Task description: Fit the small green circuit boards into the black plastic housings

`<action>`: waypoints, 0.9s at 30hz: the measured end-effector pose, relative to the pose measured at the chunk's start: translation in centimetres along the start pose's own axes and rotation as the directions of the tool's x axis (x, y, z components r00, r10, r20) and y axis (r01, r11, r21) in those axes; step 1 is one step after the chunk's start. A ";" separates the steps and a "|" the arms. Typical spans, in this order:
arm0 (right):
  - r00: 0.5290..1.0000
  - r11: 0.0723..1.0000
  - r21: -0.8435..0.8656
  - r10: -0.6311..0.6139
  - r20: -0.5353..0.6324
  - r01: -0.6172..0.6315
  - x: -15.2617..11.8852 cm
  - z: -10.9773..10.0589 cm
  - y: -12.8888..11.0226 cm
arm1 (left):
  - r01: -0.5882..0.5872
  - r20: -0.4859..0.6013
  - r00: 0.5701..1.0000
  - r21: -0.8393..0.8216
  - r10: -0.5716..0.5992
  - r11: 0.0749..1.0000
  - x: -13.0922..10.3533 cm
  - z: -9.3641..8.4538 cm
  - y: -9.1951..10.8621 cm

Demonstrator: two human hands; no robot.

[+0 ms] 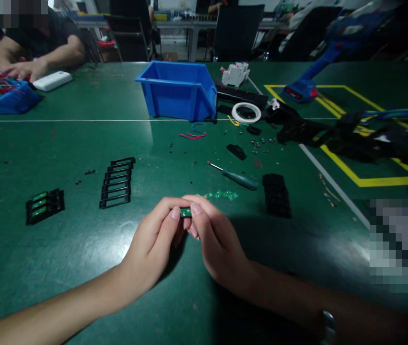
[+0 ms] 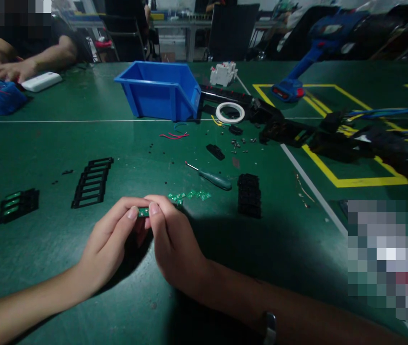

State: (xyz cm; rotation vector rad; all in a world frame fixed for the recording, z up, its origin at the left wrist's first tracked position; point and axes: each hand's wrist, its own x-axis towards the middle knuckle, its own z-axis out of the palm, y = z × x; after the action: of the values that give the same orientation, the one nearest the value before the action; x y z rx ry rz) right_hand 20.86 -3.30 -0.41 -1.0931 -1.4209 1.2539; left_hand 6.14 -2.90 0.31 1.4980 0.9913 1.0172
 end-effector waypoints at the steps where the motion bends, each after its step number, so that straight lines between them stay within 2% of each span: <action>1: 1.000 1.000 -0.012 -0.013 -0.008 0.013 -0.2 0.1 0.0 | 0.000 0.003 1.000 -0.005 0.000 1.000 0.0 0.0 -0.1; 5: 0.997 0.997 -0.030 -0.076 -0.024 0.075 -0.6 0.3 0.0 | -0.007 0.023 1.000 -0.036 0.008 0.999 -0.1 -0.1 -0.2; 13: 0.996 0.995 -0.046 -0.089 0.025 0.090 -0.6 0.1 -0.2 | 0.002 0.007 1.000 -0.012 -0.002 1.000 -0.5 0.1 0.0; 27: 0.994 0.992 -0.062 -0.106 0.017 0.107 -0.7 0.2 -0.1 | -0.068 -0.005 0.998 0.070 0.069 0.995 -0.5 0.2 -0.3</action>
State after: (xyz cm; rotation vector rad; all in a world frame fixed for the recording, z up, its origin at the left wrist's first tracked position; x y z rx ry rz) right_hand 20.81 -4.03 -0.36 -1.0381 -1.5179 1.1499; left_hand 6.13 -3.42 -0.05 1.5959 0.9953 1.0471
